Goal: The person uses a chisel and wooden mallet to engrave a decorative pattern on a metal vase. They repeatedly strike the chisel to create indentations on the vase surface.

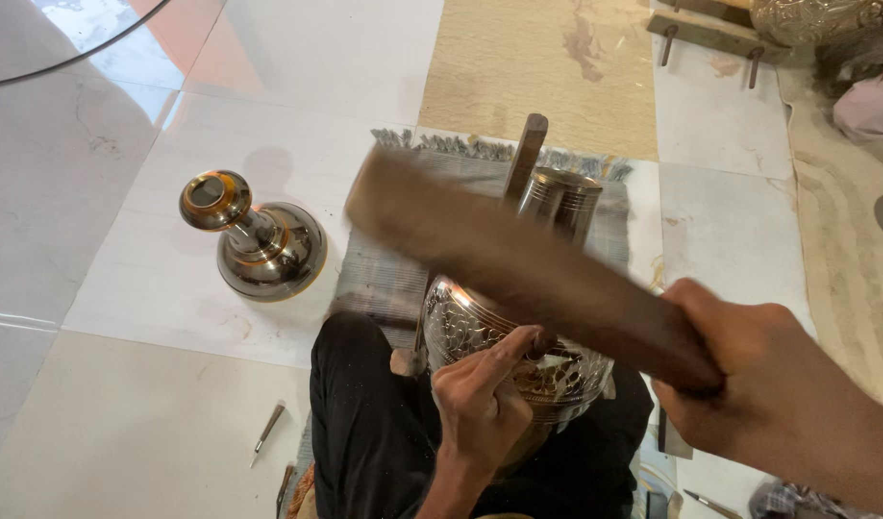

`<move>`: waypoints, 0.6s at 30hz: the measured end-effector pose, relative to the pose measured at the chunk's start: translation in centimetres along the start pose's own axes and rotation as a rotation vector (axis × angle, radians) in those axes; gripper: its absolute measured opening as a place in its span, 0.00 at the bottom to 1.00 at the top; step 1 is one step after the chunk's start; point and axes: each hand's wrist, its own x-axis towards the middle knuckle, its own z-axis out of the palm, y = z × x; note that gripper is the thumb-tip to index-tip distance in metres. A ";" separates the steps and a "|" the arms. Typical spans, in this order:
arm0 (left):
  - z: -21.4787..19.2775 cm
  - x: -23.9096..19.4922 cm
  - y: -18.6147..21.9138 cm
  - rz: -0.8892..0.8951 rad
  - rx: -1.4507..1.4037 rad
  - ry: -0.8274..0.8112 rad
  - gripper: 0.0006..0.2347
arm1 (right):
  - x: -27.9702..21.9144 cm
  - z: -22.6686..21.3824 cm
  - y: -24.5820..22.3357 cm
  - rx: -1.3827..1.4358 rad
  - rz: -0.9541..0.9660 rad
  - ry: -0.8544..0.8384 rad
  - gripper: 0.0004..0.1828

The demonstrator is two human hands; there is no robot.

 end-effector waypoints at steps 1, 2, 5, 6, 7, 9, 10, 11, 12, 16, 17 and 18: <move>0.0 0.1 -0.1 0.031 0.010 0.008 0.23 | 0.1 -0.1 -0.1 -0.059 -0.047 -0.030 0.25; 0.0 0.2 -0.1 0.063 0.021 0.017 0.23 | 0.0 -0.2 -0.3 0.007 0.010 -0.001 0.25; -0.5 -0.1 0.0 0.084 -0.004 -0.001 0.23 | -0.2 -0.2 -0.8 0.266 0.084 0.081 0.25; -0.4 -0.3 0.0 0.080 -0.028 -0.013 0.23 | -0.2 0.0 -1.0 0.389 0.060 0.119 0.24; -0.4 -0.1 -0.1 0.046 -0.002 -0.032 0.22 | -0.2 -0.2 -0.9 0.350 0.067 0.081 0.23; -0.2 0.0 -0.3 -0.026 0.049 -0.070 0.21 | -0.2 -0.3 -0.7 0.101 0.103 -0.077 0.21; -0.2 -0.1 -0.3 -0.037 -0.031 -0.035 0.21 | -0.1 -0.1 -0.7 0.043 0.114 -0.116 0.21; -0.2 -0.2 -0.4 -0.049 -0.113 -0.002 0.21 | -0.1 0.0 -0.5 -0.014 0.126 -0.159 0.21; -0.2 -0.4 -0.4 -0.062 -0.195 0.031 0.21 | -0.1 0.3 -0.4 0.081 0.120 -0.122 0.22; -0.1 -0.9 -0.2 -0.087 -0.160 0.069 0.19 | 0.5 1.6 -0.2 0.206 0.132 -0.043 0.27; -0.1 -1.2 0.0 -0.046 -0.112 0.060 0.18 | 0.6 2.1 -0.1 0.201 0.144 -0.039 0.28; 0.0 -1.3 0.0 -0.006 -0.063 0.050 0.18 | 0.8 2.6 0.1 0.169 0.162 -0.041 0.28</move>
